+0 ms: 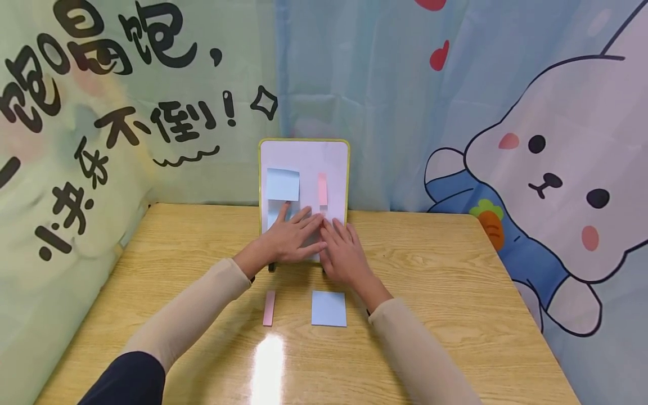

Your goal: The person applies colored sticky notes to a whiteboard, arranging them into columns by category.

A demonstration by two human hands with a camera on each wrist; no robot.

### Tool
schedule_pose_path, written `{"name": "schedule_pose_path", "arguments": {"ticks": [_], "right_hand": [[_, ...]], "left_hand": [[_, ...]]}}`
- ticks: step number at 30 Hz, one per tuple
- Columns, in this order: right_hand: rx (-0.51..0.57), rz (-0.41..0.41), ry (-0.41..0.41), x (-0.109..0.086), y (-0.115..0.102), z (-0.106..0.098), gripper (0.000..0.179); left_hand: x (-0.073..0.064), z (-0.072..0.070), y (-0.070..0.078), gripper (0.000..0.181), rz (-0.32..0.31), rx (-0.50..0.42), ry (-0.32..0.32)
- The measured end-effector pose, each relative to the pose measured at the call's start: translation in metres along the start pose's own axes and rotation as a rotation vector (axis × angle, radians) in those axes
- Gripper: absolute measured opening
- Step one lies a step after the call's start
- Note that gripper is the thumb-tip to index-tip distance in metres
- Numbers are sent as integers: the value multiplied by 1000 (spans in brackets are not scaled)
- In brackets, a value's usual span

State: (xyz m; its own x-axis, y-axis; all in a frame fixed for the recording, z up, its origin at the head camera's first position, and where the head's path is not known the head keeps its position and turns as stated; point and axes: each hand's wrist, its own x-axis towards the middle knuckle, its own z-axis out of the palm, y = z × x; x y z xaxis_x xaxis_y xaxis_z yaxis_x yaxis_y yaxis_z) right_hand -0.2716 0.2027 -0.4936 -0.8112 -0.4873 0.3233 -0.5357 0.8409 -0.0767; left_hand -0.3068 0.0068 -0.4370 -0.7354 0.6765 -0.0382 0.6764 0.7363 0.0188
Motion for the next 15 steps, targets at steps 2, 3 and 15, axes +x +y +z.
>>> {"name": "schedule_pose_path", "arguments": {"ticks": [2,3,15], "right_hand": [[-5,7,-15,-4,-1,3,63],[-7,10,-22,-6,-2,4,63],[-11,-49,33,-23,-1,17,61]], "left_hand": [[0,0,0,78,2,-8,-2],[-1,0,0,78,3,-11,-2],[-2,2,0,76,13,-2,21]]}}
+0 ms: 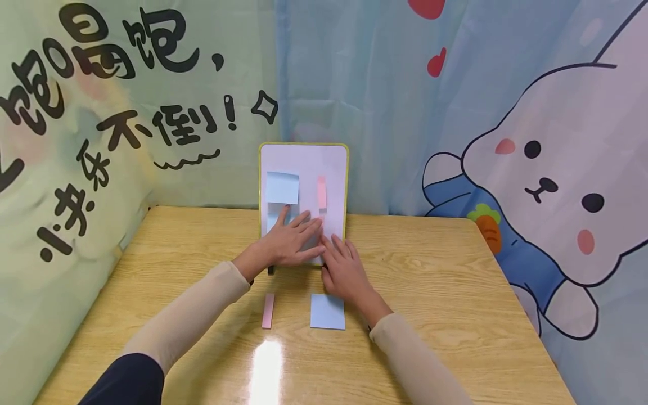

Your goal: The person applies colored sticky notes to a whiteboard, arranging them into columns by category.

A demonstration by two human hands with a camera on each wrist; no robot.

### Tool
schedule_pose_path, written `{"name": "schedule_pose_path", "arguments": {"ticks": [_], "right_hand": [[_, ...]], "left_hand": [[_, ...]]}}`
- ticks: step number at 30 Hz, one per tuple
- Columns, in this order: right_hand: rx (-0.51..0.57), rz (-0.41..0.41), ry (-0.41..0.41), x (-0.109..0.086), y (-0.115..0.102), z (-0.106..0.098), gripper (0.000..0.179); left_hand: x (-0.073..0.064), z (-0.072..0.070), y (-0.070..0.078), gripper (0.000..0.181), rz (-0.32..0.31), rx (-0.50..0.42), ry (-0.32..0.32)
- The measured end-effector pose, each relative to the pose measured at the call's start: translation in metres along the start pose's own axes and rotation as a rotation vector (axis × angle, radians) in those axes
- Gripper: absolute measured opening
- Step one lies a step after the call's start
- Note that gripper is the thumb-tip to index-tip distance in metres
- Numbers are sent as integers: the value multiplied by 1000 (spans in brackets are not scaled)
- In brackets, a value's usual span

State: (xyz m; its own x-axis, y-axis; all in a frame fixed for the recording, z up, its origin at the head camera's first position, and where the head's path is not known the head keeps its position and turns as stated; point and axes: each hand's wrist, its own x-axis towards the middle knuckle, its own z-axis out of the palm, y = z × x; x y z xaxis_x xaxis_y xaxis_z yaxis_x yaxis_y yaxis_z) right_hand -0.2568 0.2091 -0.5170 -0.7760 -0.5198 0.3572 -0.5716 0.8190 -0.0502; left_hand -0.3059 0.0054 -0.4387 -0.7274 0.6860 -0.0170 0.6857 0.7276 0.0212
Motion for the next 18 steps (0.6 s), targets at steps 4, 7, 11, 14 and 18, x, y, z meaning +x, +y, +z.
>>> {"name": "schedule_pose_path", "arguments": {"ticks": [4,7,11,14,18], "right_hand": [[2,-17,24,-1,0,2,59],[11,-20,24,0,1,1,58],[31,-14,8,0,-1,-2,53],[56,-17,12,0,-4,-8,46],[56,-48,45,-3,-6,-16,37]], "left_hand": [[0,1,-1,76,-4,9,4],[1,1,-2,77,-6,18,7],[-1,5,-2,76,-6,25,0],[-6,9,-1,74,3,26,-8],[-19,10,-1,67,38,-15,3]]}}
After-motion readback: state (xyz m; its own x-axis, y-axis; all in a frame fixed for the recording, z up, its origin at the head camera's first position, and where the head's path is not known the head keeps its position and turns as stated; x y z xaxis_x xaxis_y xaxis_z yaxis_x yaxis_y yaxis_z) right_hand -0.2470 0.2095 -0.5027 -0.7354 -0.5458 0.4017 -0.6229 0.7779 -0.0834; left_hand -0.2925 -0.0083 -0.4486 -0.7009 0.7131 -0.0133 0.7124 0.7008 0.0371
